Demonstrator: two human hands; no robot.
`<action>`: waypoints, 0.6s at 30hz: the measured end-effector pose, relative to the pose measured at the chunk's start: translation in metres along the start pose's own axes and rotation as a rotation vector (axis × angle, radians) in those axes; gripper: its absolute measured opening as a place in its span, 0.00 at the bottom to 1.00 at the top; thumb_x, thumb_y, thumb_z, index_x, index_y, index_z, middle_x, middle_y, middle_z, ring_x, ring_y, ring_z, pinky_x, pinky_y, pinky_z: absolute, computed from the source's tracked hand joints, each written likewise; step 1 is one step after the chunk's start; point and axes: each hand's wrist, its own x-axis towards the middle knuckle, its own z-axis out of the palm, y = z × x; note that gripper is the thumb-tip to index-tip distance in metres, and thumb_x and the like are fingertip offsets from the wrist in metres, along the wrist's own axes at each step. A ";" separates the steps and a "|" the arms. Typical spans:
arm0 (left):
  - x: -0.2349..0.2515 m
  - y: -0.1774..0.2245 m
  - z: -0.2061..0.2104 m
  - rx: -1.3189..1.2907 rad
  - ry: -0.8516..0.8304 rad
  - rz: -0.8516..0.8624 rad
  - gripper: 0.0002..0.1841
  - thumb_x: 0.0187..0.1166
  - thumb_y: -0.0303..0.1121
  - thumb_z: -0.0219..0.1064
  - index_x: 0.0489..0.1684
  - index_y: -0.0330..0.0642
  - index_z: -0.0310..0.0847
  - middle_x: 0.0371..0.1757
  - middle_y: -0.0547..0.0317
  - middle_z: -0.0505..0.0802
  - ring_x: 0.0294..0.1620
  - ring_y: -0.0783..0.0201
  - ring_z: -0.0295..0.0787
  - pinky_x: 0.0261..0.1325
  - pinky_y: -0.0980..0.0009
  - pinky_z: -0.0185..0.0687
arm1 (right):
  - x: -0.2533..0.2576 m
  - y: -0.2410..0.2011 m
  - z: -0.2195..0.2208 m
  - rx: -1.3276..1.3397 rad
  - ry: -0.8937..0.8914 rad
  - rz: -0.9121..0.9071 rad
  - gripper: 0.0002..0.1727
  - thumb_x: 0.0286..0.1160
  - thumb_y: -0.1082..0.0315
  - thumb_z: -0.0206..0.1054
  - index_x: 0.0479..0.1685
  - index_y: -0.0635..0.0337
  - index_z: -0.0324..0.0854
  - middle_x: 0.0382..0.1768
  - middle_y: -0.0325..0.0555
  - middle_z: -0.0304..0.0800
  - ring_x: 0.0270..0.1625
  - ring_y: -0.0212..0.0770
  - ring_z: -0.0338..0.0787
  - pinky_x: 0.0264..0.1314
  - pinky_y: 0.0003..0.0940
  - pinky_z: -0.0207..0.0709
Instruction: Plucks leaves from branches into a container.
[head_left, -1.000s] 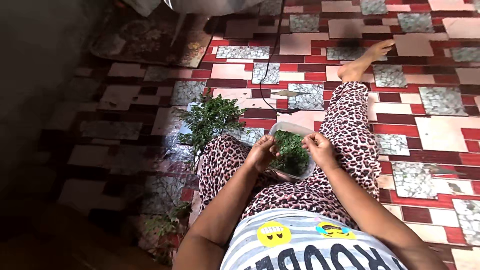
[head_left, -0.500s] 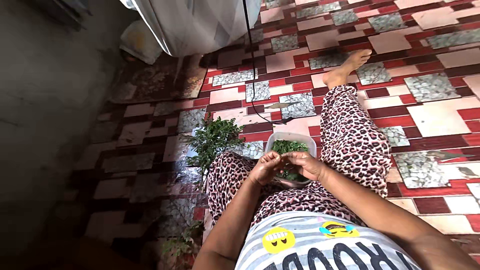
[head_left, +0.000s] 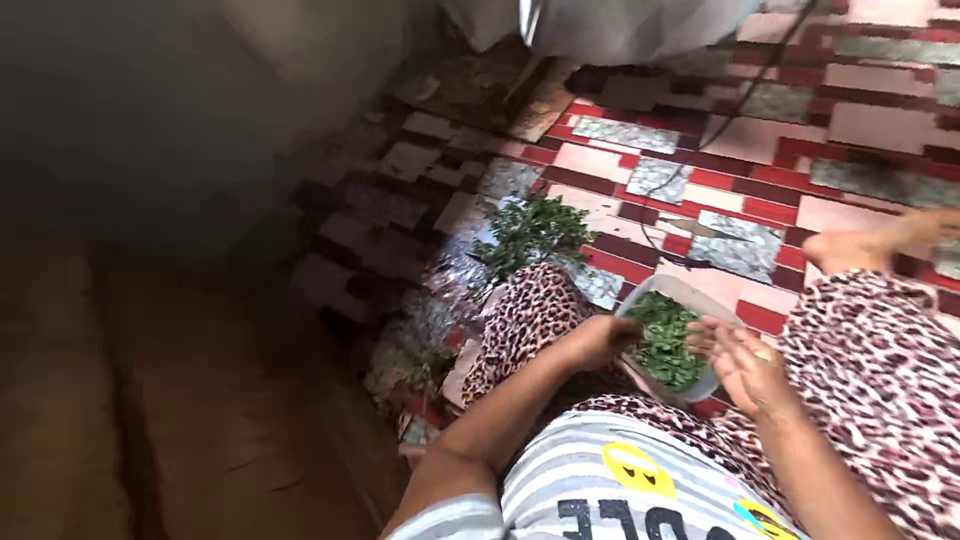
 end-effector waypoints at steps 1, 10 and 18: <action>-0.008 0.002 -0.010 -0.007 0.094 -0.032 0.15 0.88 0.27 0.56 0.61 0.31 0.86 0.55 0.42 0.93 0.56 0.56 0.90 0.67 0.56 0.82 | 0.002 -0.001 -0.008 -0.082 0.054 -0.023 0.19 0.89 0.66 0.51 0.66 0.69 0.76 0.55 0.46 0.90 0.48 0.38 0.92 0.53 0.36 0.89; -0.106 -0.070 -0.119 0.276 0.752 -0.655 0.17 0.87 0.30 0.60 0.68 0.33 0.83 0.66 0.35 0.88 0.68 0.41 0.85 0.74 0.41 0.76 | -0.007 0.012 -0.046 -0.658 0.311 0.187 0.37 0.81 0.65 0.69 0.86 0.73 0.60 0.81 0.74 0.68 0.77 0.64 0.76 0.79 0.56 0.70; -0.146 -0.095 -0.126 0.203 0.830 -0.917 0.28 0.86 0.46 0.65 0.73 0.29 0.78 0.85 0.27 0.67 0.84 0.34 0.67 0.83 0.39 0.64 | 0.000 0.036 -0.040 -0.471 0.247 0.553 0.31 0.85 0.51 0.65 0.79 0.64 0.69 0.58 0.63 0.85 0.42 0.50 0.91 0.43 0.48 0.87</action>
